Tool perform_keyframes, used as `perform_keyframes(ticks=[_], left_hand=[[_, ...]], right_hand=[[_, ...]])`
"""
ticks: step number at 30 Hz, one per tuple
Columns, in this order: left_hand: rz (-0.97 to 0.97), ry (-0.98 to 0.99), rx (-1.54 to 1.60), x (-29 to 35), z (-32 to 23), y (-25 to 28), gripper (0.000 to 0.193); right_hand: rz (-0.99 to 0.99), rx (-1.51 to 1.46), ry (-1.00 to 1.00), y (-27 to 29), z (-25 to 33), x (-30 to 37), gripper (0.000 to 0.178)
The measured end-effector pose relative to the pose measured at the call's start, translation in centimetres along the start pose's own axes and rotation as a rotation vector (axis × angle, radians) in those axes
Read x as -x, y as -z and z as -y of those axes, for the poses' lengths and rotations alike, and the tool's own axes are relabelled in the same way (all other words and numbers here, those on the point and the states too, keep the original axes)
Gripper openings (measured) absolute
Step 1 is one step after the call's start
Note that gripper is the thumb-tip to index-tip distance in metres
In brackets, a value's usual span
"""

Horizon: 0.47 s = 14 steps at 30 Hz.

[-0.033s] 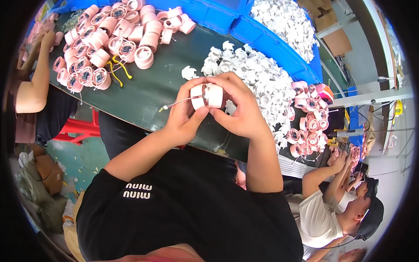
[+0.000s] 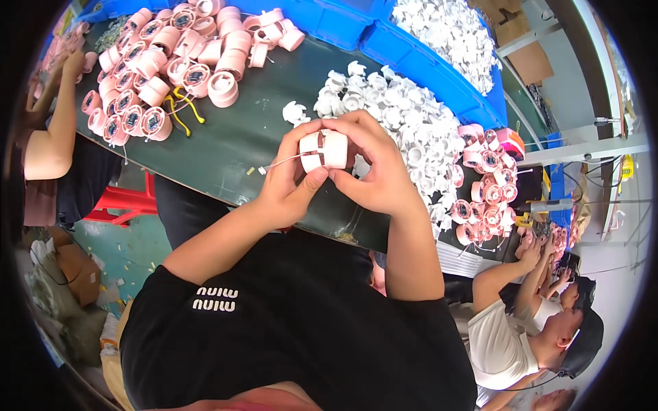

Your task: The person assembles small electronic components into plastic housings by hand, inserting wiring, white plastic parts, and pink plastic parts into the housings.

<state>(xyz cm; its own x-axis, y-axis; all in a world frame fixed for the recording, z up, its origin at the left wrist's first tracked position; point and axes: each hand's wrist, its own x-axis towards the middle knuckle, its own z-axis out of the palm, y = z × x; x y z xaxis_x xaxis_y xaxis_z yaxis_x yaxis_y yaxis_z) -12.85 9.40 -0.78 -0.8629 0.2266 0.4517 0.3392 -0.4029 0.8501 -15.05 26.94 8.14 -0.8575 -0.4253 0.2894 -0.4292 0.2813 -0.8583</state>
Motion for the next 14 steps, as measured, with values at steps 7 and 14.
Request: perform_keyframes(ticks=[7,14], left_hand=[[0.063,0.018,0.082,0.07,0.03,-0.75,0.06],[0.098,0.038,0.169,0.3,-0.11,-0.6,0.058]], right_hand=[[-0.008,0.114,0.114,0.75,-0.71,0.53,0.068],[-0.009,0.16,0.185,0.66,-0.56,0.67,0.068]])
